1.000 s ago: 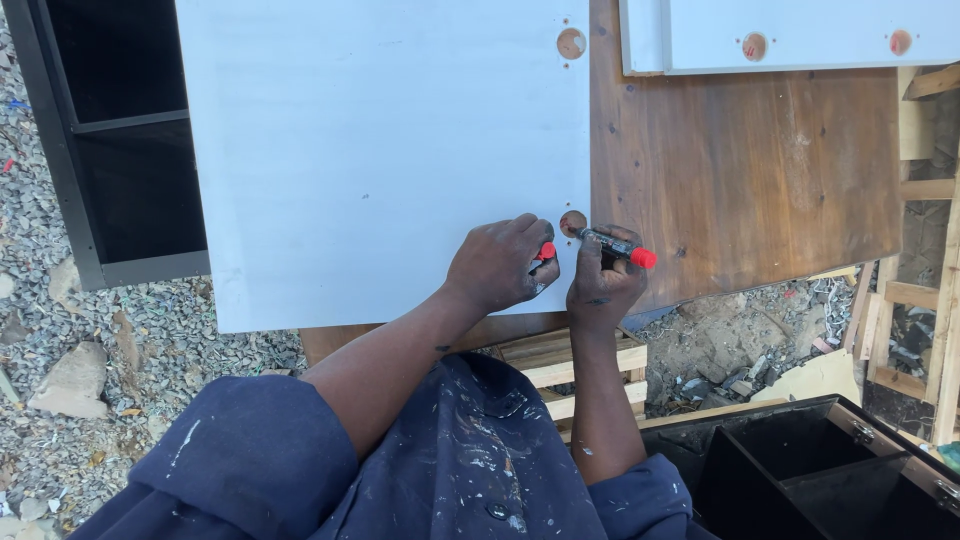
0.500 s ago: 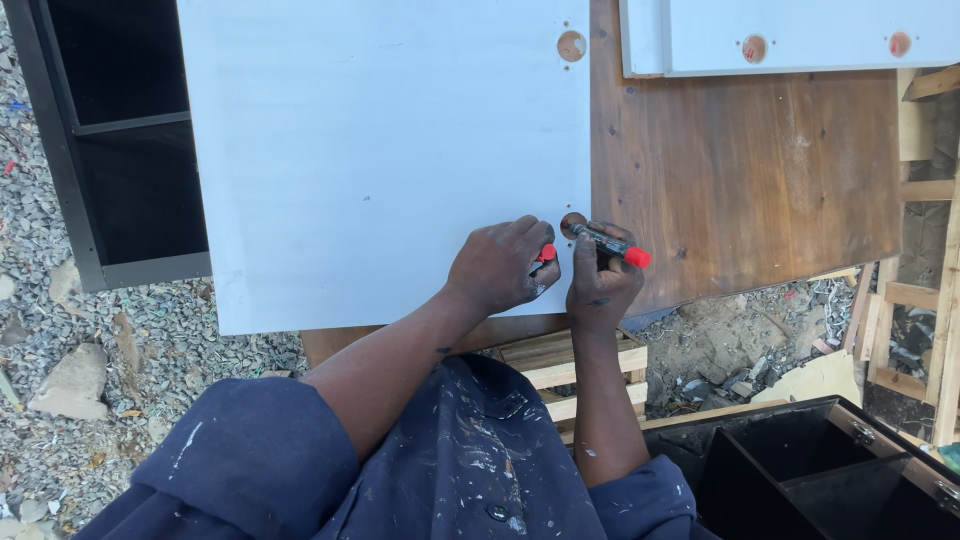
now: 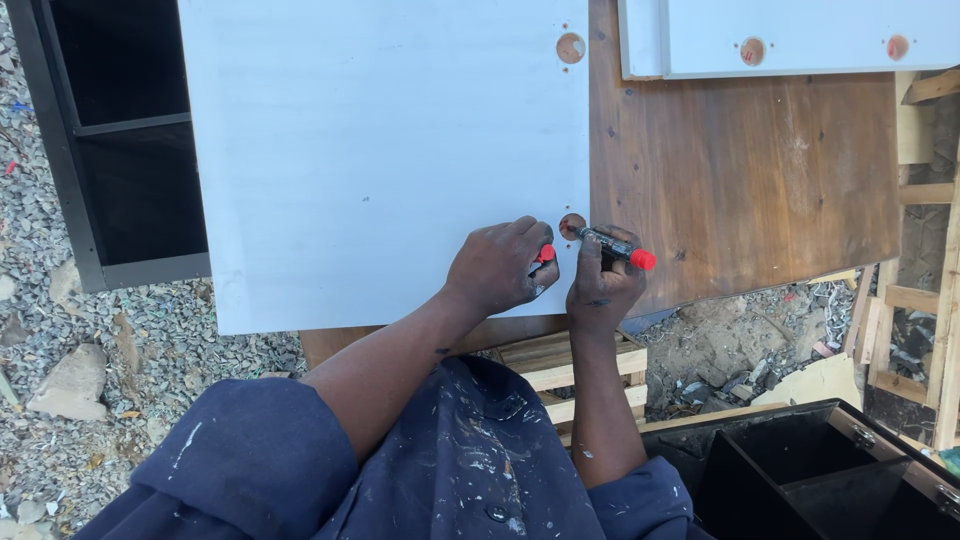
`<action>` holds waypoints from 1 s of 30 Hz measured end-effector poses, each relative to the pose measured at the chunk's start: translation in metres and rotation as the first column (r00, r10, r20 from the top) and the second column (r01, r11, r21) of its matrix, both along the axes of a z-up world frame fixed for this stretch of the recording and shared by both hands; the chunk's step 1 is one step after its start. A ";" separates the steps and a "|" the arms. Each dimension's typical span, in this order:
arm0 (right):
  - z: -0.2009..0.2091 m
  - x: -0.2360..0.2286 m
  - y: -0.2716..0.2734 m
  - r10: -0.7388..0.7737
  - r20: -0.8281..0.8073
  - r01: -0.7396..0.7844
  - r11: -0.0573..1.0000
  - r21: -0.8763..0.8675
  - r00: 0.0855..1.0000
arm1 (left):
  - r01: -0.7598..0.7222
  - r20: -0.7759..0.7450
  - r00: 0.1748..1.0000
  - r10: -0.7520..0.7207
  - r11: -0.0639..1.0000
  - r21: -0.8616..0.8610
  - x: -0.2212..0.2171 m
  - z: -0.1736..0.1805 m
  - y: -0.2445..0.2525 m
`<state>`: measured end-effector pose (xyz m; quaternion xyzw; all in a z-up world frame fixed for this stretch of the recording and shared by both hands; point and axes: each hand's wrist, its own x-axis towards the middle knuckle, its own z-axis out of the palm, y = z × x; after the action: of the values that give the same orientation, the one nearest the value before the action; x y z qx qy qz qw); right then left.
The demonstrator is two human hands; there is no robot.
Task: The person uses a cordless impact driver to drive screws and secure hinges to a white cabinet door held against a black cabinet frame. They then carry the door panel to a wooden table, mark hinge positions on it with a red marker, and return to drive more hinge screws on another door.
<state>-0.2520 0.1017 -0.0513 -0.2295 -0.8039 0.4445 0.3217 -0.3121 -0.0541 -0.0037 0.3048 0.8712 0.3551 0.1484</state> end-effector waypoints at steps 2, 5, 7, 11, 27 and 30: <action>0.001 0.002 0.001 -0.002 0.003 0.002 1.000 0.007 1.000 | 0.005 0.017 1.000 -0.005 1.000 0.004 0.000 0.001 -0.001; 0.011 0.002 -0.001 0.041 -0.017 -0.042 0.997 -0.067 0.999 | 0.008 0.025 1.000 -0.008 1.000 -0.009 -0.001 0.001 0.000; 0.010 0.003 0.001 0.043 -0.059 -0.050 0.992 -0.114 0.997 | -0.013 0.022 1.000 0.013 1.000 0.004 -0.001 0.001 0.000; 0.027 -0.003 -0.004 0.004 -0.181 -0.049 0.969 -0.242 0.984 | -0.005 0.048 0.999 0.005 1.000 0.006 -0.001 0.008 -0.002; 0.028 -0.113 0.021 0.080 -0.398 -0.243 0.893 -0.379 0.914 | -0.246 -0.077 0.965 0.251 0.967 0.072 -0.092 -0.023 0.012; 0.039 -0.164 0.018 0.121 -0.394 -0.276 0.888 -0.367 0.911 | -0.206 -0.106 0.973 0.203 0.979 -0.014 -0.097 -0.011 0.011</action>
<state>-0.4160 0.1192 -0.0118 -0.1223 -0.6377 0.6703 0.3594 -0.4089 -0.0435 -0.0151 0.2297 0.9088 0.3415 0.0693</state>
